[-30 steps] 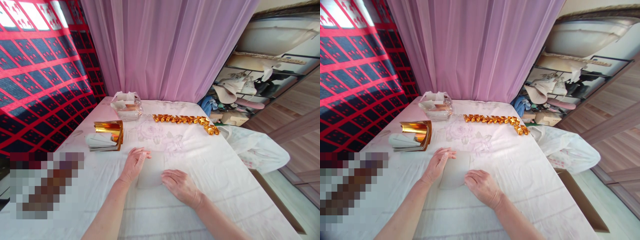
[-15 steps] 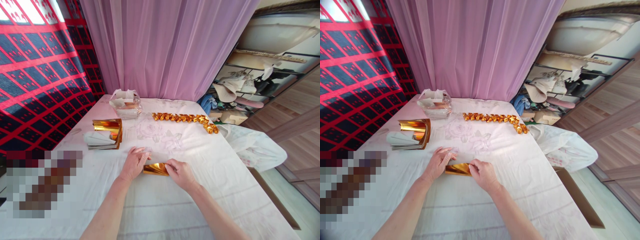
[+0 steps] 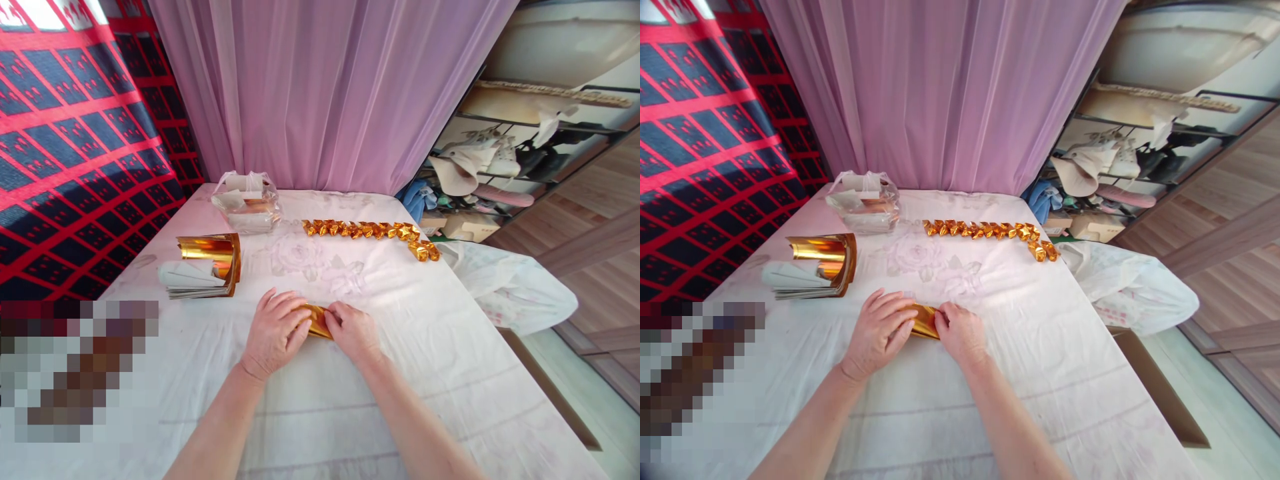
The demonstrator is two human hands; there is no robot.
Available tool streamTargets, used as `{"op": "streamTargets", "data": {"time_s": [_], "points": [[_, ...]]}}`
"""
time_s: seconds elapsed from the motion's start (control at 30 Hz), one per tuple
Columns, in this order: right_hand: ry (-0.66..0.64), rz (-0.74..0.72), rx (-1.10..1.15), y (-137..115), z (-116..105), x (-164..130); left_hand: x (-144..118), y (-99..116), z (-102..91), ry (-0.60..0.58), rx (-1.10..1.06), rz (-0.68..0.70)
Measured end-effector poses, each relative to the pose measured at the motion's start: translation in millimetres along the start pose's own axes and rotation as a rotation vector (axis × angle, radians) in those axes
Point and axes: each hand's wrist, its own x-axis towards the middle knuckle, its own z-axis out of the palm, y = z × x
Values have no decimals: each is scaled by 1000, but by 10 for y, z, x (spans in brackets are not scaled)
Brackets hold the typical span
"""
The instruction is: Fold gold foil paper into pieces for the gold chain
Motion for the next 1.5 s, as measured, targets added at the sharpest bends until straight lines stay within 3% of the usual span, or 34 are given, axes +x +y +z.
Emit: {"op": "streamTargets", "data": {"time_s": [0.1, 0.23, 0.6, 0.87, 1.2, 1.5], "points": [[-17, 2, 28, -7, -21, 7, -13, 153, 37, -115, 24, 47], [-21, 28, 53, 0, -25, 7, -52, 218, 117, -228, 49, 12], [-25, 49, 169, 91, 19, 15, -93, 183, 167, -204, 67, -5], [160, -45, 230, 216, 9, 22, -78, 185, 165, -217, 71, 3], [188, -198, 205, 214, 6, -15, -67, 193, 158, -259, 54, -5], [133, -171, 125, 212, 2, -7, -71, 193, 154, -265, 59, -1]]}}
